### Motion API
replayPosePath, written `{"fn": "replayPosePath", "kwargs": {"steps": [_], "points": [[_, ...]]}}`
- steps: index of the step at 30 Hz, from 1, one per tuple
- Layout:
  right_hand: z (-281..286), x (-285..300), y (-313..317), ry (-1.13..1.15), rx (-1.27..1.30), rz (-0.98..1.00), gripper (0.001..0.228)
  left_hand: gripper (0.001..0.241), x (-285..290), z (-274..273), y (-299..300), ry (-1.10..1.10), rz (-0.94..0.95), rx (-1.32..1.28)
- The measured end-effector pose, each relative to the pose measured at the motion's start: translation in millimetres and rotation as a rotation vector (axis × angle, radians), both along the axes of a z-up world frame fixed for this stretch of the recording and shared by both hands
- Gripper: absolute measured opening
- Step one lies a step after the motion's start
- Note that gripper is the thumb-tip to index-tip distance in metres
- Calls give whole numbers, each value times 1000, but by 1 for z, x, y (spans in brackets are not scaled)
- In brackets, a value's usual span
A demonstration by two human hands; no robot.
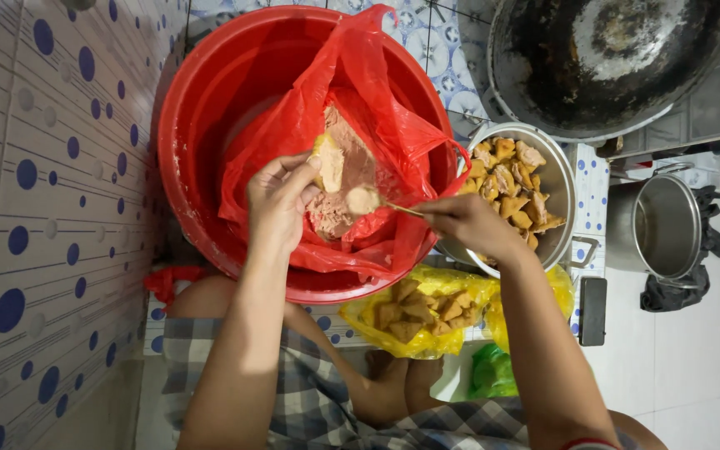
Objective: Cutting food items with scissors and stuffing them with paste
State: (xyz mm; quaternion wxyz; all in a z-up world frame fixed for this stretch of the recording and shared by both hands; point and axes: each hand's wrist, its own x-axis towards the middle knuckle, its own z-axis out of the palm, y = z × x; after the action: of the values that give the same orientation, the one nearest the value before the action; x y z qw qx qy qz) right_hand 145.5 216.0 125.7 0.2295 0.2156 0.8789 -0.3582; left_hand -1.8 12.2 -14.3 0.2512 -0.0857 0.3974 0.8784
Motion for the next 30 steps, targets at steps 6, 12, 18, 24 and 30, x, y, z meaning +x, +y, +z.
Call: {"fn": "replayPosePath", "kwargs": {"steps": [6,12,18,24,30], "points": [[-21,42,-26,462,-382,-481,28,9,10,-26,13,-89,25,-31],[-94,52,-42,818,-30,-248,37,6,18,3,14,-248,-105,92],[-135,61,-53,946,352,-81,47,5,21,4,10,-496,-137,299],[-149,77,-59,927,392,-100,46,13,27,-14,11,-639,-162,424],[-150,89,-65,976,382,-158,45,17,26,-16,6,-681,-166,445]]}}
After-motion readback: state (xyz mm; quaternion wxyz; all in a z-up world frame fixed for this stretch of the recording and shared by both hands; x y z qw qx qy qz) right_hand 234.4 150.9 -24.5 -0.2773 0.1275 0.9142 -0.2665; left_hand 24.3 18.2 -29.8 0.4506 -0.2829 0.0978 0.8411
